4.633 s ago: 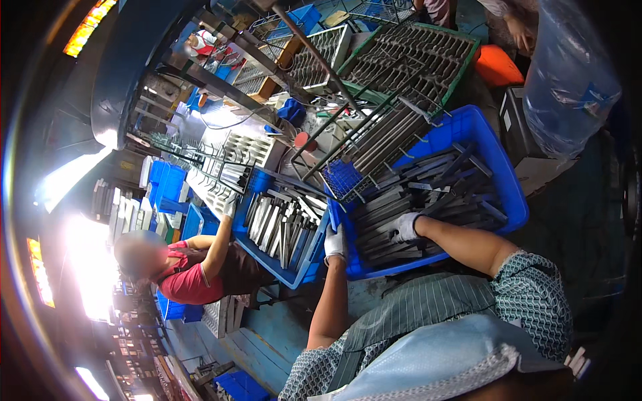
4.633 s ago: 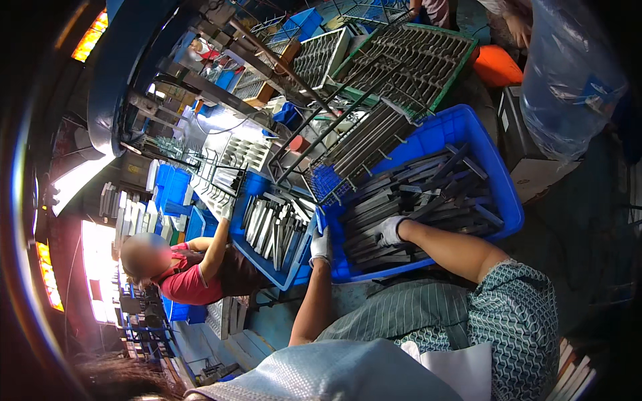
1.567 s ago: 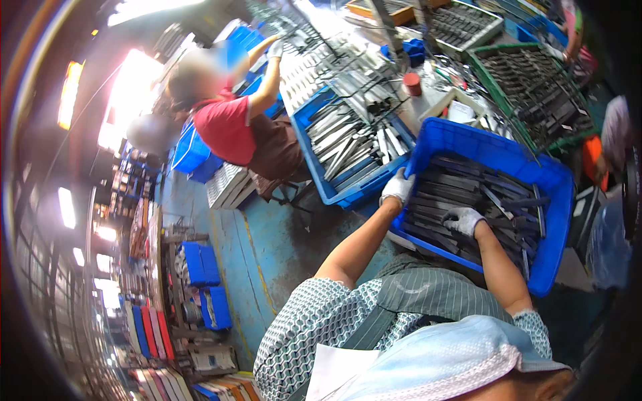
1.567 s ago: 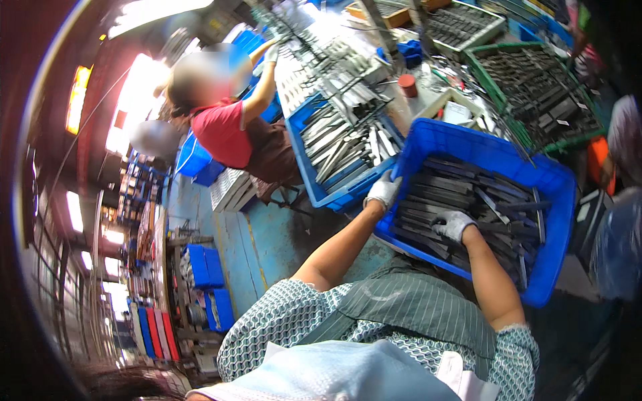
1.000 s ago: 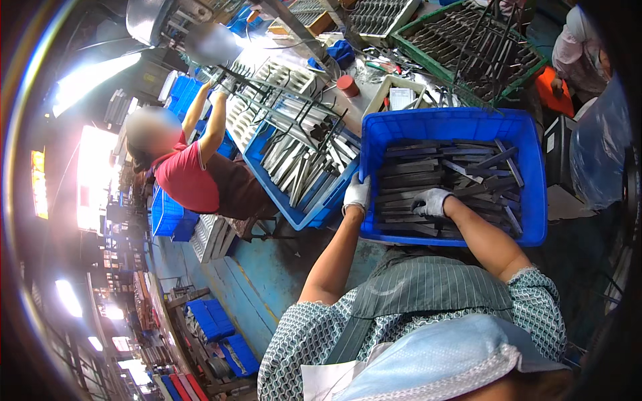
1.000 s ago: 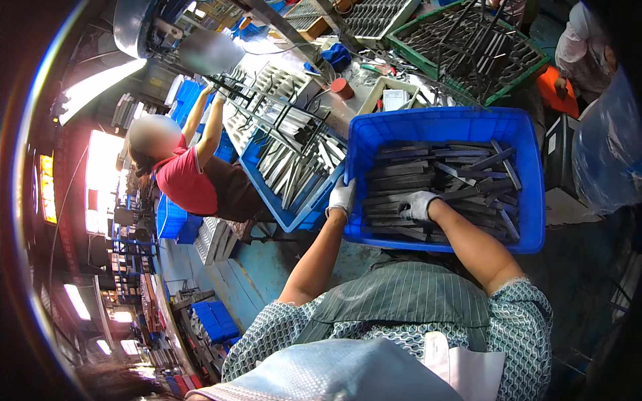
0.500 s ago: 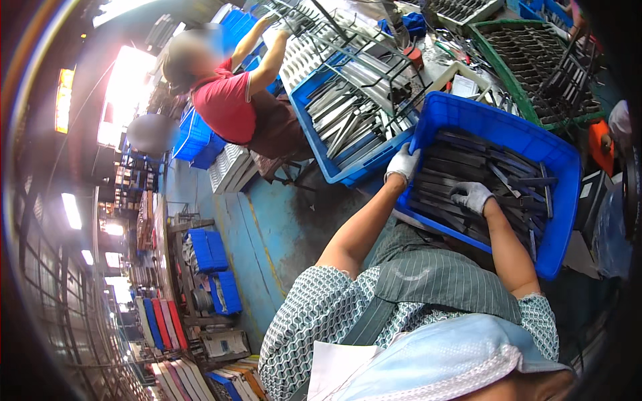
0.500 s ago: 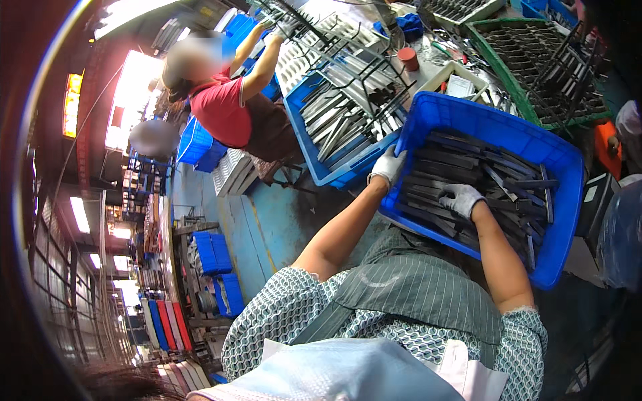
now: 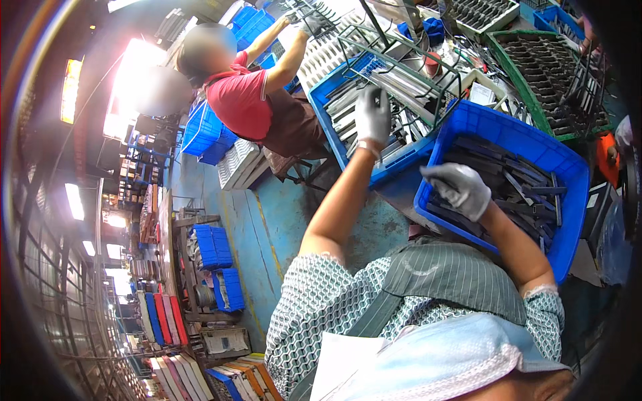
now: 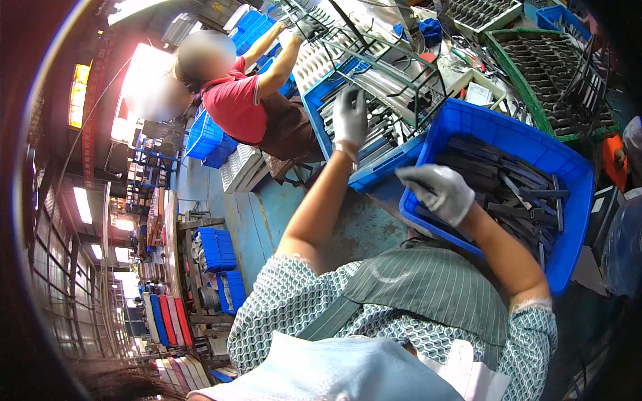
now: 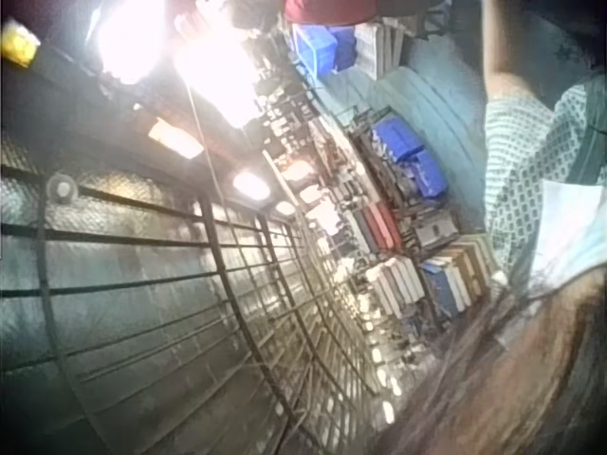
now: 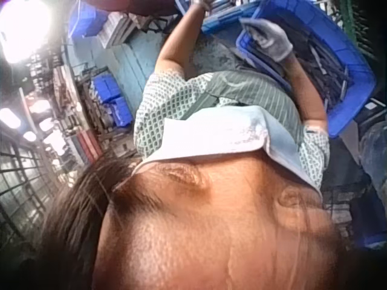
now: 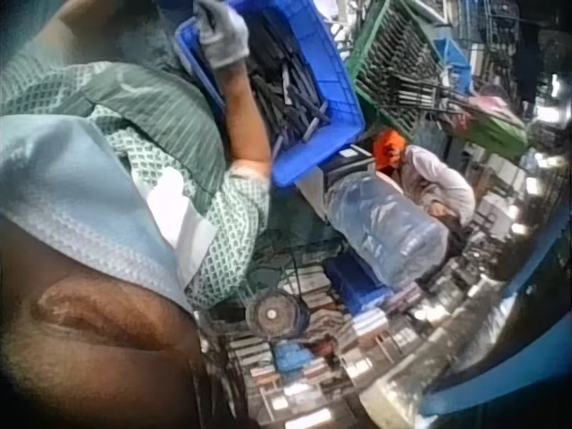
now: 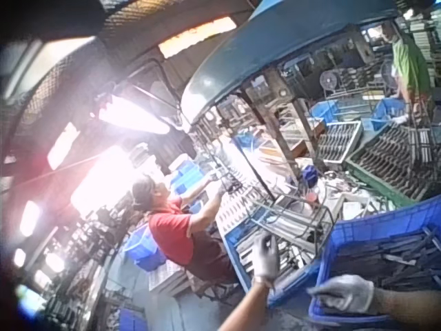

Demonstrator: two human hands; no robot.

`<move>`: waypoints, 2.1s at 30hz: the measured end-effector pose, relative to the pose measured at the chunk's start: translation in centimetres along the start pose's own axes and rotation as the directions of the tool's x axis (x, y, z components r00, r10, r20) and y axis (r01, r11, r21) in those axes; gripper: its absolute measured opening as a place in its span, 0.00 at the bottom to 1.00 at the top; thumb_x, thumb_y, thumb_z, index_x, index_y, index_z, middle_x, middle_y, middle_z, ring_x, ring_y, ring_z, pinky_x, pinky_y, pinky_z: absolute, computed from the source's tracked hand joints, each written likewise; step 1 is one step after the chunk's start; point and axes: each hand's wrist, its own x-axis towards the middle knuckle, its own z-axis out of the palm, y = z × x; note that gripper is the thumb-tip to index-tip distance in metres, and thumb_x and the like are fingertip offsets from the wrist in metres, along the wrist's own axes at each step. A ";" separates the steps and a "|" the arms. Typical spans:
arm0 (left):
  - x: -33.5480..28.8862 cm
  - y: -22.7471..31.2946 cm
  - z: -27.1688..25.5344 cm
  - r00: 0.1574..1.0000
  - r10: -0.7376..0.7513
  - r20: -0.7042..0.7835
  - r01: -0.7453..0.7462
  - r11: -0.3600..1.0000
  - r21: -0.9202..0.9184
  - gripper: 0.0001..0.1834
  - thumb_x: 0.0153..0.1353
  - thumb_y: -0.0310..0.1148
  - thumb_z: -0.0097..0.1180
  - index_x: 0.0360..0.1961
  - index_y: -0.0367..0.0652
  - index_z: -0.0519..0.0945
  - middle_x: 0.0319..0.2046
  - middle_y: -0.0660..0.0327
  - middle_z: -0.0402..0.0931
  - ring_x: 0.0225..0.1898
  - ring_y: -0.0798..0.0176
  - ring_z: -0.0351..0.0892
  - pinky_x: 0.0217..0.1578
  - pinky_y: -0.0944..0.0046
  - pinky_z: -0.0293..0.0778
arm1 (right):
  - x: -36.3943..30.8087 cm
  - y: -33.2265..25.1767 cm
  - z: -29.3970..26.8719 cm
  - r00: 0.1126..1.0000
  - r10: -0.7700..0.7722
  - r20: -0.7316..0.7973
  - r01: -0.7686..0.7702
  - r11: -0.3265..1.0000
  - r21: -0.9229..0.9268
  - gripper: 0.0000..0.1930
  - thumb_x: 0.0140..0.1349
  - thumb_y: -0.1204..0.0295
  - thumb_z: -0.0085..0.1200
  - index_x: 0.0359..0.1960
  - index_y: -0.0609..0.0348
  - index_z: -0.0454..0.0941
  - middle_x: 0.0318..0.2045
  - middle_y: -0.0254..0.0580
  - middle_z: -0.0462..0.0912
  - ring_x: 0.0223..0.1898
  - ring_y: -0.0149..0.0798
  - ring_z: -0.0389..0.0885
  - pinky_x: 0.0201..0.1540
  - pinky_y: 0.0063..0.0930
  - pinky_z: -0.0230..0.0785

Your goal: The person organizes metal pieces in a crate and loads them into a wire rack by hand.

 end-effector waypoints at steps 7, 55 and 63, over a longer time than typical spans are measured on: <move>9.7 -3.3 4.8 0.816 -0.384 0.432 0.260 0.911 0.319 0.19 0.55 0.43 0.43 0.37 0.38 0.76 0.37 0.47 0.75 0.42 0.46 0.73 0.43 0.55 0.68 | 11.1 -1.4 1.8 0.959 -0.242 -0.148 0.073 0.715 -0.695 0.25 0.57 0.69 0.46 0.57 0.51 0.58 0.57 0.51 0.59 0.60 0.51 0.53 0.61 0.39 0.48; 6.1 -0.2 2.9 0.350 -0.353 0.868 0.902 -0.121 -0.413 0.17 0.57 0.42 0.48 0.39 0.38 0.74 0.32 0.59 0.77 0.36 0.64 0.75 0.36 0.62 0.73 | 11.7 3.2 -6.3 0.980 0.115 -0.163 -0.195 0.369 -0.909 0.44 0.40 0.64 0.59 0.60 0.53 0.49 0.44 0.57 0.71 0.41 0.50 0.74 0.42 0.37 0.70; 3.8 -1.0 4.5 0.811 -0.322 0.489 0.454 0.873 -0.179 0.18 0.57 0.41 0.45 0.37 0.38 0.77 0.26 0.49 0.77 0.30 0.51 0.78 0.32 0.60 0.70 | 10.5 1.5 -7.1 0.989 -0.037 -0.145 -0.128 0.291 -0.948 0.35 0.50 0.67 0.50 0.60 0.48 0.47 0.29 0.53 0.76 0.27 0.49 0.77 0.29 0.39 0.71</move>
